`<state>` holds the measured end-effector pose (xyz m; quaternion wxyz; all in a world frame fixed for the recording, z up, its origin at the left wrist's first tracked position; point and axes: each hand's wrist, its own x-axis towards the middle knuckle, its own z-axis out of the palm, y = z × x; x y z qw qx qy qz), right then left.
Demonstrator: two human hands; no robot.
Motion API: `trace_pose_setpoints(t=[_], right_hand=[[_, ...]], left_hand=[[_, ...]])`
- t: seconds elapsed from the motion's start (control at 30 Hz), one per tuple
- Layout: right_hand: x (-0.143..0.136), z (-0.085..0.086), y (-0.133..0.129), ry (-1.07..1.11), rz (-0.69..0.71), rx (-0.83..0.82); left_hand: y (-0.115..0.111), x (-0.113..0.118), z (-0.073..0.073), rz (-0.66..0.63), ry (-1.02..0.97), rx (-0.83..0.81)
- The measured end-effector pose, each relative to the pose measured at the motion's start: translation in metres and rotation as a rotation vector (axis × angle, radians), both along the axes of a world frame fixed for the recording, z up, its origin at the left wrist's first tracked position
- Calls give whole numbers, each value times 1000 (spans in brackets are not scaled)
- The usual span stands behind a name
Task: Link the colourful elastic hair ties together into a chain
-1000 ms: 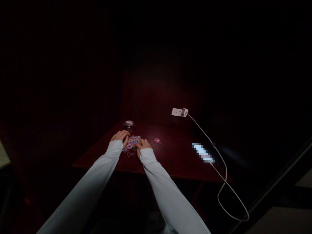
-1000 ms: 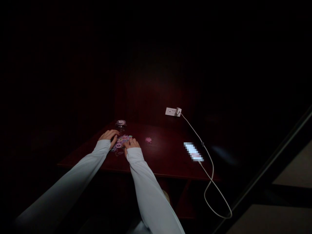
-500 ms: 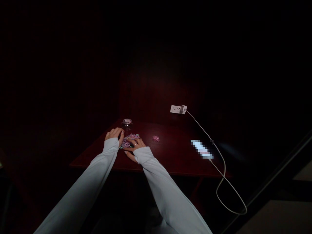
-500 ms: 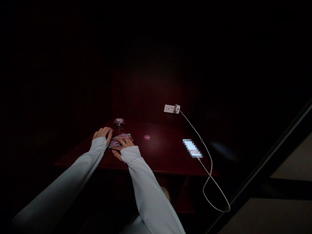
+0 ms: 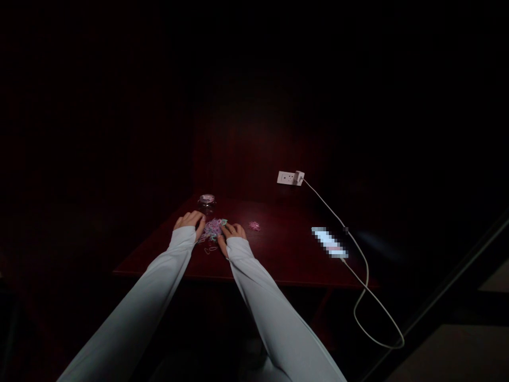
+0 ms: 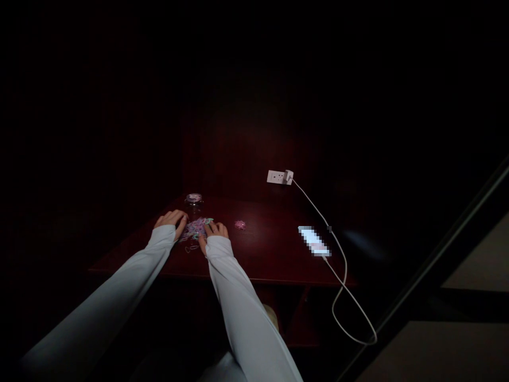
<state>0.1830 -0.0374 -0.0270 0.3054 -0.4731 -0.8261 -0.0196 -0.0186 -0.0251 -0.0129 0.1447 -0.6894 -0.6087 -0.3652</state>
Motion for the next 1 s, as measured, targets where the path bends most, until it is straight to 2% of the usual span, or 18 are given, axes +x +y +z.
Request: trace_pose_setpoints(t=[0.1, 0.2, 0.27, 0.4, 0.57, 0.7, 0.8, 1.0], right_hand=[[0, -3, 4, 28, -42, -71], [1, -8, 9, 42, -33, -128], [1, -12, 12, 43, -22, -155], [1, -17, 17, 49, 27, -182], [2, -18, 14, 100, 127, -189], [2, -18, 17, 168, 192, -170], [3, -17, 27, 243, 159, -153], [6, -13, 41, 360, 36, -157]], left_hand=[[12, -6, -6, -70, -5, -74], [29, -11, -19, -219, -47, -145], [40, -11, -28, -273, -86, -187], [46, -5, -40, -248, -231, -254], [38, -5, -34, -339, -355, -336], [32, -7, -27, -415, -411, -282], [28, -5, -24, -439, -436, -180], [18, -1, -14, -386, -445, 3]])
